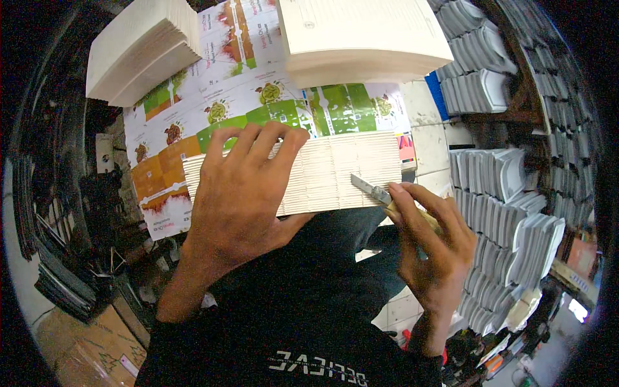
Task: The person uses a small tool to scrape the edges of a stack of papers, repeatedly moving the tool across the stack while holding it by hand.
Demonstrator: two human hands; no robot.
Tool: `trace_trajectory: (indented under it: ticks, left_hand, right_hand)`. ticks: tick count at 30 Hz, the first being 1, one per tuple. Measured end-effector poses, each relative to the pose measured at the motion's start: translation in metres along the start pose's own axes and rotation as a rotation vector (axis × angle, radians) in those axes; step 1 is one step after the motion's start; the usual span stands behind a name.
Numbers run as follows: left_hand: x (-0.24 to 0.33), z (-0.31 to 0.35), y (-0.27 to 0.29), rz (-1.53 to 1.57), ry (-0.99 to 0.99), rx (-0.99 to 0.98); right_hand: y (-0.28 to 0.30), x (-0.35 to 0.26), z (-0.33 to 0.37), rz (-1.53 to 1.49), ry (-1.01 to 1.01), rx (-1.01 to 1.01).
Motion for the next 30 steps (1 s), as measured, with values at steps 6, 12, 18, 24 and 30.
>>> trace_trajectory:
  ticks: [6, 12, 18, 24, 30]
  left_hand:
    - [0.000, 0.000, -0.001, 0.015, -0.007, -0.001]
    - [-0.001, -0.001, -0.002, -0.027, -0.003, -0.003]
    - [-0.002, -0.004, -0.002, 0.004, 0.028, 0.001]
    - [-0.002, 0.000, -0.002, 0.000, 0.059, -0.041]
    - [-0.004, 0.003, -0.004, 0.030, 0.050, -0.014]
  right_hand:
    - [-0.007, 0.002, 0.005, 0.041, -0.007, 0.026]
    - [-0.010, 0.001, 0.011, 0.103, 0.061, 0.188]
    - [-0.012, 0.001, 0.007, 0.124, 0.067, 0.193]
    - [0.001, -0.006, -0.013, 0.007, 0.027, 0.214]
    - [0.001, 0.002, -0.011, -0.010, -0.071, 0.014]
Point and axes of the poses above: each hand's wrist, its own z-axis away from the middle knuckle, its own y-axis out of the back of the hand, x = y × z, the point moved 10 cm from there along -z, towards the middle knuckle, and after that the axes turned 4 degrees about y, right-handed, at the moved point
